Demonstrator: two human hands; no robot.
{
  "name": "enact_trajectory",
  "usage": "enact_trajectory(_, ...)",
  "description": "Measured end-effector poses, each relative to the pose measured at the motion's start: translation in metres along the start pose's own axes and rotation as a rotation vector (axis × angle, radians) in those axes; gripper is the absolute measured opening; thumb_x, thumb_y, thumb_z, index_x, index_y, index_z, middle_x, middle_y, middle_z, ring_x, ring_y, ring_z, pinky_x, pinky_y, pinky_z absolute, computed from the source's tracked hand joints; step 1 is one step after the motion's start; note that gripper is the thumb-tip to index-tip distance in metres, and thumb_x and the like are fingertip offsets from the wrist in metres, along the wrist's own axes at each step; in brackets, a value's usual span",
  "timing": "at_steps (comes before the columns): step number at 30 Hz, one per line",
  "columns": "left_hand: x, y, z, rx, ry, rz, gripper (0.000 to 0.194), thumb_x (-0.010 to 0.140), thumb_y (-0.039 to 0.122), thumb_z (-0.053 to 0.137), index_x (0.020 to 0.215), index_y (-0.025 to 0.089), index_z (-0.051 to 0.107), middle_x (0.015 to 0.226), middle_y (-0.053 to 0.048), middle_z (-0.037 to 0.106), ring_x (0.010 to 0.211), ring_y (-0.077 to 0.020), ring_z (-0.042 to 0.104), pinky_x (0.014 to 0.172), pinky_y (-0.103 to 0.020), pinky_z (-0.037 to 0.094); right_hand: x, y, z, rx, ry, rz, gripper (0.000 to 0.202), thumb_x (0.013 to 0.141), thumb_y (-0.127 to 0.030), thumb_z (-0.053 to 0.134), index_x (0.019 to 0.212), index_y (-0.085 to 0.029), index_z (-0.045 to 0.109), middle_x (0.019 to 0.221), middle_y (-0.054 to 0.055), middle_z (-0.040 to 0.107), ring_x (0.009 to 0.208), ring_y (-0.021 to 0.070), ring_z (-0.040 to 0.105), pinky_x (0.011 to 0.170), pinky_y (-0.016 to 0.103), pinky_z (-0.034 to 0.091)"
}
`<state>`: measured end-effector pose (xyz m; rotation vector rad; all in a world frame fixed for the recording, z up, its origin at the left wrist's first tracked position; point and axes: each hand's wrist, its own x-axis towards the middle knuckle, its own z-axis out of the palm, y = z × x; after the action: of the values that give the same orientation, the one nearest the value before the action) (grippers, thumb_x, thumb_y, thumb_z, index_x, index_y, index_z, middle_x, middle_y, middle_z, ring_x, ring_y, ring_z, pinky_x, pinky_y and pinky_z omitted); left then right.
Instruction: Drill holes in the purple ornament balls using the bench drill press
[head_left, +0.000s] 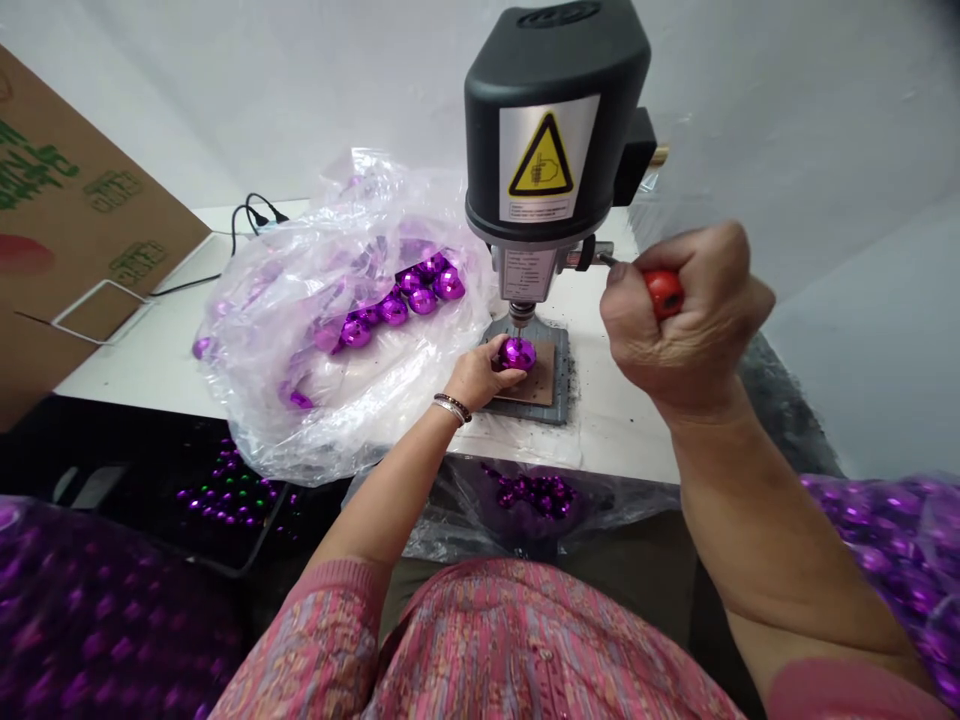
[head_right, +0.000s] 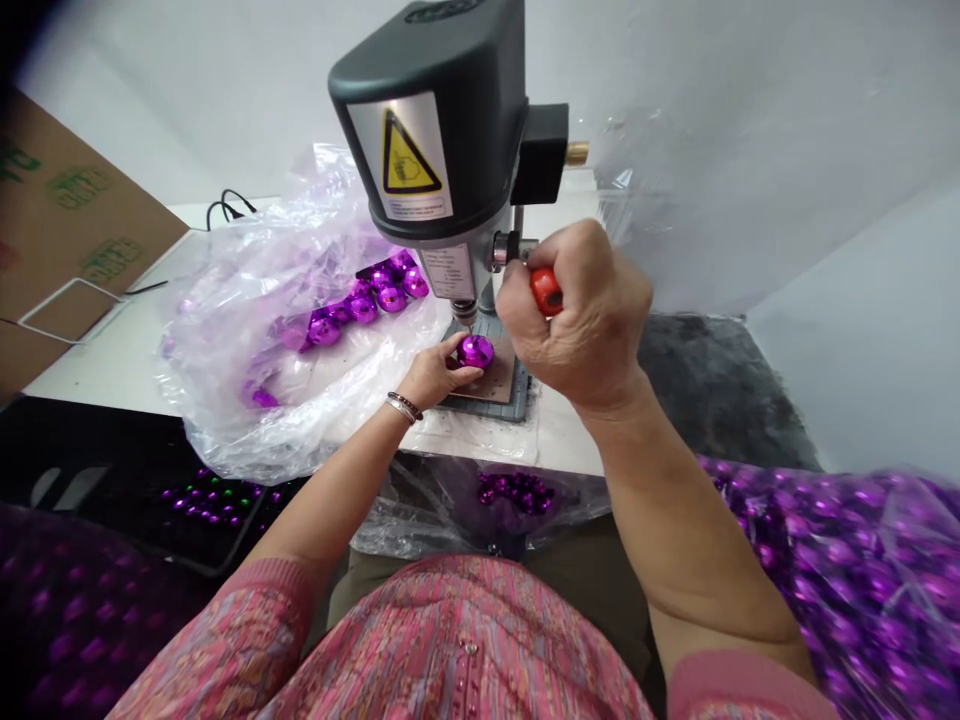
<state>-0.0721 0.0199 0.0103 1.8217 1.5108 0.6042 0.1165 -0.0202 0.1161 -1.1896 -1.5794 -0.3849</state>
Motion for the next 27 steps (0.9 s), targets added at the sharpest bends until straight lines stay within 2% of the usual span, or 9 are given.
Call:
enact_trajectory(3,0.0,-0.001,0.001,0.022,0.002,0.014,0.066,0.073,0.034,0.081,0.134,0.018,0.063,0.088,-0.001,0.071,0.077,-0.0149,0.061,0.076,-0.024,0.047,-0.013,0.004,0.002,-0.032,-0.03,-0.008,0.02,0.091,-0.038,0.045,0.085,-0.02,0.052,0.072,0.002,0.047,0.071,0.0111,0.051,0.069,0.027,0.043)
enact_trajectory(7,0.001,-0.004,0.002,0.033,0.007,0.036,0.065,0.074,0.034,0.081,0.134,0.019,0.063,0.095,-0.003,0.072,0.083,-0.0168,0.064,0.08,-0.025,0.048,-0.023,0.006,0.004,-0.061,0.009,-0.034,0.012,0.09,-0.032,0.047,0.089,-0.022,0.053,0.076,0.002,0.051,0.075,0.0115,0.055,0.07,0.027,0.044)
enact_trajectory(18,0.0,-0.003,0.004,0.025,0.005,0.024,0.068,0.075,0.033,0.081,0.138,0.018,0.061,0.099,-0.004,0.073,0.086,-0.0183,0.065,0.083,-0.027,0.049,-0.04,0.011,0.02,-0.084,0.188,-0.171,0.005,0.087,-0.023,0.051,0.092,-0.021,0.049,0.076,0.0,0.052,0.07,0.0104,0.05,0.068,0.026,0.041)
enact_trajectory(23,0.0,-0.005,0.005,-0.001,0.002,0.028,0.067,0.075,0.034,0.081,0.138,0.019,0.061,0.103,-0.006,0.074,0.09,-0.0203,0.066,0.085,-0.029,0.05,-0.046,0.013,0.029,-0.069,0.259,-0.147,0.005,0.089,-0.025,0.048,0.092,-0.021,0.047,0.075,0.0,0.051,0.069,0.0109,0.049,0.066,0.026,0.041)
enact_trajectory(27,0.0,-0.007,0.005,-0.009,0.018,0.032,0.07,0.074,0.034,0.082,0.139,0.018,0.06,0.107,-0.007,0.074,0.093,-0.0219,0.066,0.089,-0.031,0.05,-0.059,0.014,0.035,-0.026,0.261,-0.107,0.006,0.088,-0.026,0.048,0.091,-0.02,0.047,0.073,0.0,0.049,0.068,0.0108,0.05,0.066,0.026,0.043)
